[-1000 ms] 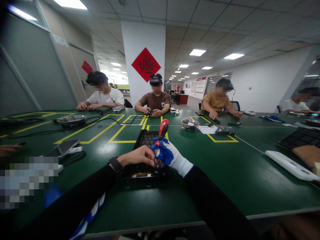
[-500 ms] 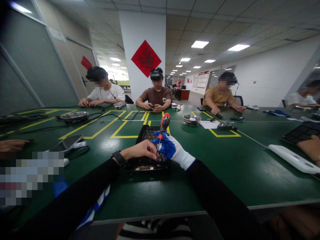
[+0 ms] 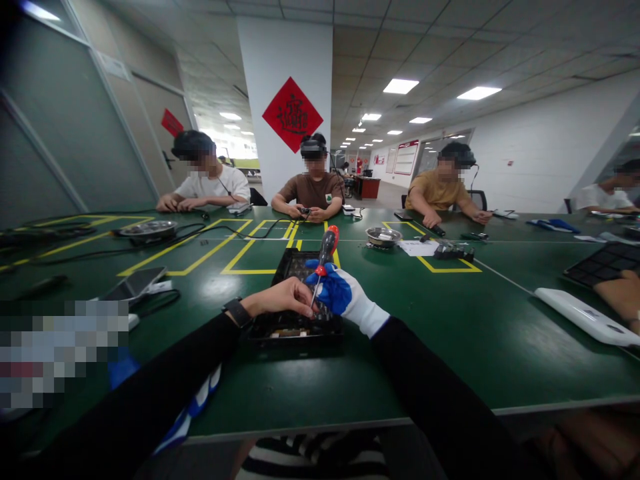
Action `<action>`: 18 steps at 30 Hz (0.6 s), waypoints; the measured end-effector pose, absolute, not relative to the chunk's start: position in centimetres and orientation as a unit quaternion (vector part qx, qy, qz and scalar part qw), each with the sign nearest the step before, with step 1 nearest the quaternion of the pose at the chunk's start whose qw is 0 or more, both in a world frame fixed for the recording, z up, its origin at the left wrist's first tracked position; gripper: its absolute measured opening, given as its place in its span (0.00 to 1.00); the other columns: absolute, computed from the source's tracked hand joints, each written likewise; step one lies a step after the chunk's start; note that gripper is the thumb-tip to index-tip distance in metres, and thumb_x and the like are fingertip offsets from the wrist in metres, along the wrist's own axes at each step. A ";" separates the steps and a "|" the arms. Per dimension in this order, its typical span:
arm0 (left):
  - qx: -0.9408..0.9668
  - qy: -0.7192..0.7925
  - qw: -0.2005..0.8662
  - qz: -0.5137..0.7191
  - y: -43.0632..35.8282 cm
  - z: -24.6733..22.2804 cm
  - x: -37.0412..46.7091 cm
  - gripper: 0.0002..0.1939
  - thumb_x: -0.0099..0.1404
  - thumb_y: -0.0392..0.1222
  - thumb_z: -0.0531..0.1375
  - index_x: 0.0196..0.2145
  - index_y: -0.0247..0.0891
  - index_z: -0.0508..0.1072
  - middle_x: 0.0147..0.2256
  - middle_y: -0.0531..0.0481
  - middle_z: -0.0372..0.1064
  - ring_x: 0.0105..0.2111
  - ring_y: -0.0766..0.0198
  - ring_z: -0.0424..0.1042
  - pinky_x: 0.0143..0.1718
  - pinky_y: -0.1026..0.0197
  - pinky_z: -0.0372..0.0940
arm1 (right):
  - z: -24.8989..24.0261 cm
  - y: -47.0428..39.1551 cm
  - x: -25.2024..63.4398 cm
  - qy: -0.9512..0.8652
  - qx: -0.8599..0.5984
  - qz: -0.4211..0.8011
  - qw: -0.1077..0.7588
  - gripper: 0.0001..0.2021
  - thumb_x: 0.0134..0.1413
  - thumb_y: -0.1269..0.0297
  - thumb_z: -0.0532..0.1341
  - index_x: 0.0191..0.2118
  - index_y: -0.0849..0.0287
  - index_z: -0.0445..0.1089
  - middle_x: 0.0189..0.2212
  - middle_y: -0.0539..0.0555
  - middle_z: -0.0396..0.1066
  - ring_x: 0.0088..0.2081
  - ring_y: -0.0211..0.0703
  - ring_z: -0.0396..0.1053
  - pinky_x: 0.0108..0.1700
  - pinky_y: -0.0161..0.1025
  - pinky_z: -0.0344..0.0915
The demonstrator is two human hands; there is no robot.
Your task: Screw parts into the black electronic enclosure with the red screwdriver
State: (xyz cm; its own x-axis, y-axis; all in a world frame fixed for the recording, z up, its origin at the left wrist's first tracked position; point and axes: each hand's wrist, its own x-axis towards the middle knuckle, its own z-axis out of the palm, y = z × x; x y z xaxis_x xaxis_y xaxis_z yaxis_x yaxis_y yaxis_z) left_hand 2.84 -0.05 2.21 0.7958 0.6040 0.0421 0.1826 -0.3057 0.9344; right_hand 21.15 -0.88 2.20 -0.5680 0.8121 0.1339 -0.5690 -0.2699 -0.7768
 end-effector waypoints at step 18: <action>0.786 0.248 0.535 0.183 -0.2 2.4 2.9 0.14 0.48 0.42 0.67 0.31 0.29 0.77 0.33 0.42 0.76 0.32 0.64 0.74 0.36 0.66 0.65 | 2.5 -1.4 20.9 -0.422 -0.176 0.761 0.460 0.12 0.57 0.63 0.53 0.45 0.62 0.64 0.28 0.52 0.72 0.20 0.30 0.63 0.21 0.29 0.61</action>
State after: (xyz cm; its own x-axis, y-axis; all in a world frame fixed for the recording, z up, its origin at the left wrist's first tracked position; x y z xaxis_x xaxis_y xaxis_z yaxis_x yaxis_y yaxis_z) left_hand 2.92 -0.23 2.39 0.8096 0.5866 0.0228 0.1941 -0.3041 0.9327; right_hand 20.89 -1.39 2.52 -0.5142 0.8490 0.1216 -0.5522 -0.2192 -0.8043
